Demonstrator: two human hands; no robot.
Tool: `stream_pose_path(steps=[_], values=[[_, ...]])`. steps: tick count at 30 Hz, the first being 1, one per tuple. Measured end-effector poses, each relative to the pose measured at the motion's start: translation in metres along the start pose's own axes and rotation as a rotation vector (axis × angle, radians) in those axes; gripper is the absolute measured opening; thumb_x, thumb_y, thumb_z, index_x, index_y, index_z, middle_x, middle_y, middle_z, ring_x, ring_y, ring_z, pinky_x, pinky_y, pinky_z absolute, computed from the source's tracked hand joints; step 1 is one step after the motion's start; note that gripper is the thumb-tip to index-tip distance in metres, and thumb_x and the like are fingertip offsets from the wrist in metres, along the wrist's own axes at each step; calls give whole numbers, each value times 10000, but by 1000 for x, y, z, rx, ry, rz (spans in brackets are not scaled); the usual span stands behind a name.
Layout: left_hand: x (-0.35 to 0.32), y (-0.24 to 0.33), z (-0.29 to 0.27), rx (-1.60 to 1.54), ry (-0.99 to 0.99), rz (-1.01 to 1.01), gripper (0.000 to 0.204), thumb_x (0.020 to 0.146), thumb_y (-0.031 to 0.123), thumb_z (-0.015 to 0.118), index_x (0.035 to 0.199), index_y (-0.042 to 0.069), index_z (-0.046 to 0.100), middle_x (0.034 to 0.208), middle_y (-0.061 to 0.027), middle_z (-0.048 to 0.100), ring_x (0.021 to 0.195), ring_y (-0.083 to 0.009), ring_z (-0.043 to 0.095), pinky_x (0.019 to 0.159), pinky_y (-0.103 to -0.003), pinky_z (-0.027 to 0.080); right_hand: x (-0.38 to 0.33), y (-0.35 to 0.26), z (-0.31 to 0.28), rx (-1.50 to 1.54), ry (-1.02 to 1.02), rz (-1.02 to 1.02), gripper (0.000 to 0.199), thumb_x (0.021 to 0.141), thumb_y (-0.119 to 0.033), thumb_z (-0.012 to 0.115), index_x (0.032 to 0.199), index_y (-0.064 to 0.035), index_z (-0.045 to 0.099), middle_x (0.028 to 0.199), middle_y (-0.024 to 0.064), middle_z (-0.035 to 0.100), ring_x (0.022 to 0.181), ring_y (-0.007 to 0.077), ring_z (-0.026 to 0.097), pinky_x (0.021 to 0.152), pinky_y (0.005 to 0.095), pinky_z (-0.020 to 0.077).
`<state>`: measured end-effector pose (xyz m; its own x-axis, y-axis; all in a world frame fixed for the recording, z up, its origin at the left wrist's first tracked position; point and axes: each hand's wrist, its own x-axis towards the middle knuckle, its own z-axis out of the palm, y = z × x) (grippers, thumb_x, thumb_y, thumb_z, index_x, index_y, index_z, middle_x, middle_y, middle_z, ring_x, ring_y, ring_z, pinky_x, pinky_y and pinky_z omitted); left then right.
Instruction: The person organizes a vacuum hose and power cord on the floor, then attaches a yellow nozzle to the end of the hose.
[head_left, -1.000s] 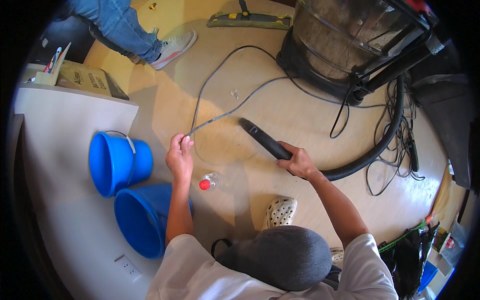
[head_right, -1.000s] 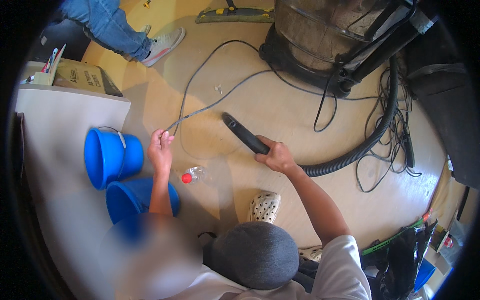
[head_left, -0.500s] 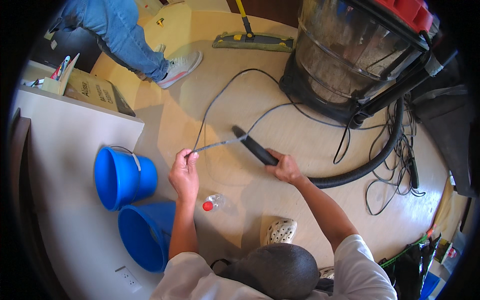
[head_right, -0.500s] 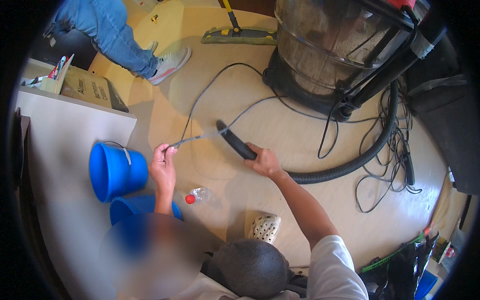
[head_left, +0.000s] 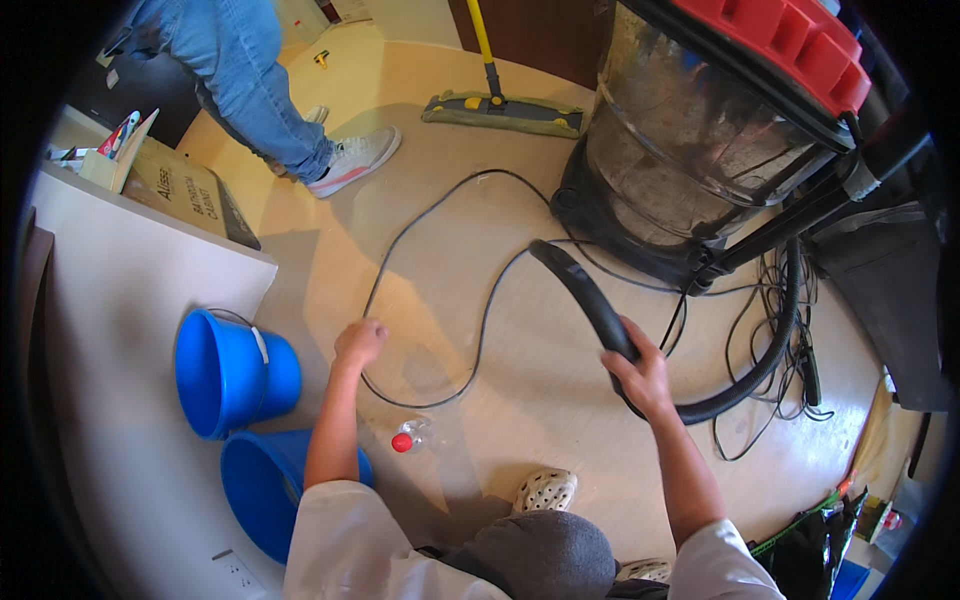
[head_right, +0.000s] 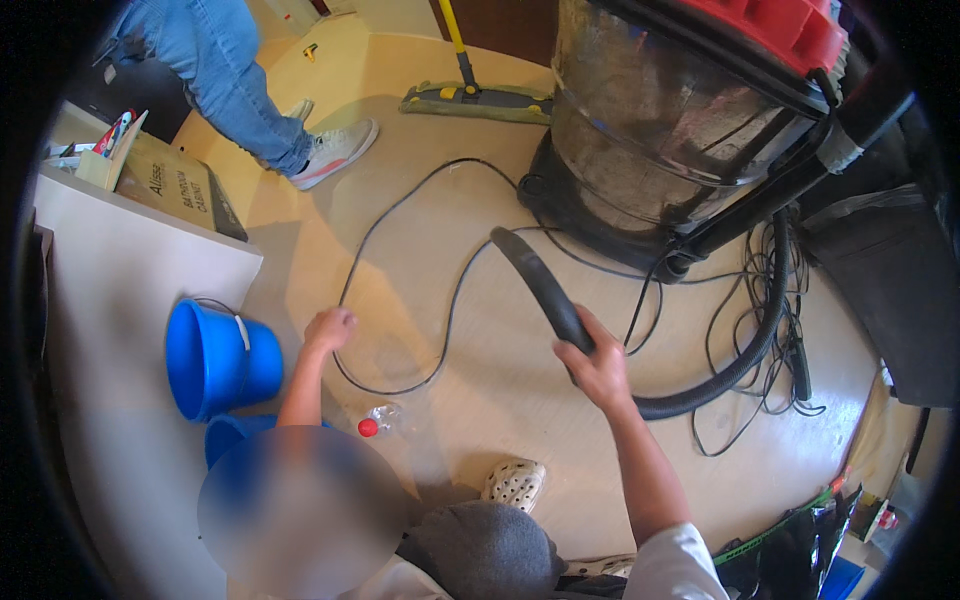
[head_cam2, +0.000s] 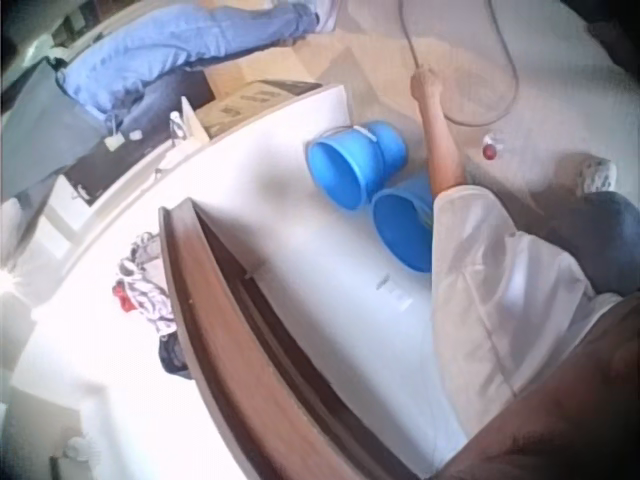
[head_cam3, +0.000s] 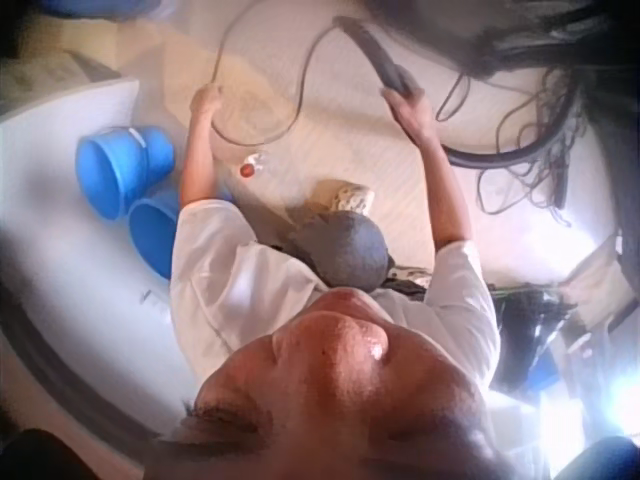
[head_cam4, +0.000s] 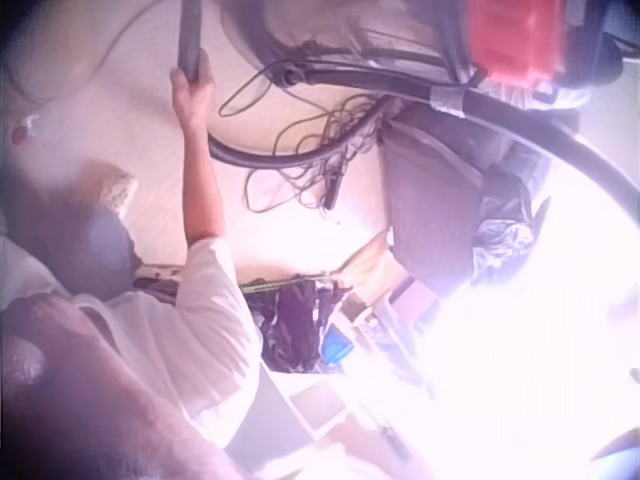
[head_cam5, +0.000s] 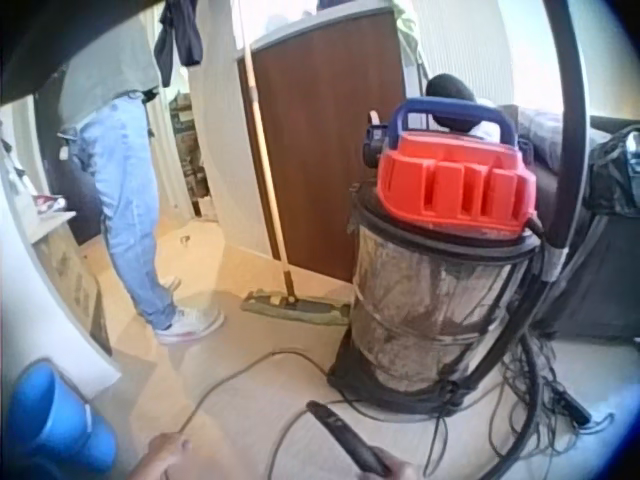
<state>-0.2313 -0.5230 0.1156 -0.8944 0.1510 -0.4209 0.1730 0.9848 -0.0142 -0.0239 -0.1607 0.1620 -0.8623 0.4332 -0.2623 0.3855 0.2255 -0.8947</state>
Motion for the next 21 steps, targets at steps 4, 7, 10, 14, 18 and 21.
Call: stream_pose_path(steps=[4,7,10,14,18,21], values=[[78,0,24,-66,173,-111,262,803,295,578,957,84,595,995,-121,603,964,-256,569,777,-393,470,77,10,52,-87,46,-104,598,694,-283,646,1235,-96,474,933,182,622,867,276,607,775,341,452],[111,-13,28,18,200,-230,317,792,303,597,1014,79,562,1066,-121,563,1020,-288,531,806,-420,461,106,-3,81,-128,-30,-11,603,697,-319,633,1241,-112,477,932,177,625,876,297,601,795,353,447],[131,-15,33,-20,217,-239,336,799,307,589,1031,68,547,1076,-129,551,1025,-297,525,810,-429,461,130,-4,94,-126,-78,-4,624,691,-342,630,1248,-108,473,919,174,631,891,310,598,807,356,446],[147,12,41,-143,261,-300,299,817,278,563,1029,67,550,1031,-139,573,964,-296,561,795,-415,471,161,11,98,-144,12,-50,641,682,-345,643,1244,-87,474,948,186,624,922,311,590,823,344,438],[158,4,32,-165,240,-235,270,817,264,559,983,51,548,948,-160,588,902,-330,576,763,-416,474,173,9,112,-32,-25,-34,638,669,-332,655,1224,-64,491,993,193,614,958,284,584,838,317,426],[160,16,9,-368,512,-196,227,837,244,535,908,29,520,862,-182,580,839,-360,569,708,-444,457,183,24,117,38,16,-53,617,664,-320,654,1200,-51,511,997,187,616,960,269,585,836,312,423]])
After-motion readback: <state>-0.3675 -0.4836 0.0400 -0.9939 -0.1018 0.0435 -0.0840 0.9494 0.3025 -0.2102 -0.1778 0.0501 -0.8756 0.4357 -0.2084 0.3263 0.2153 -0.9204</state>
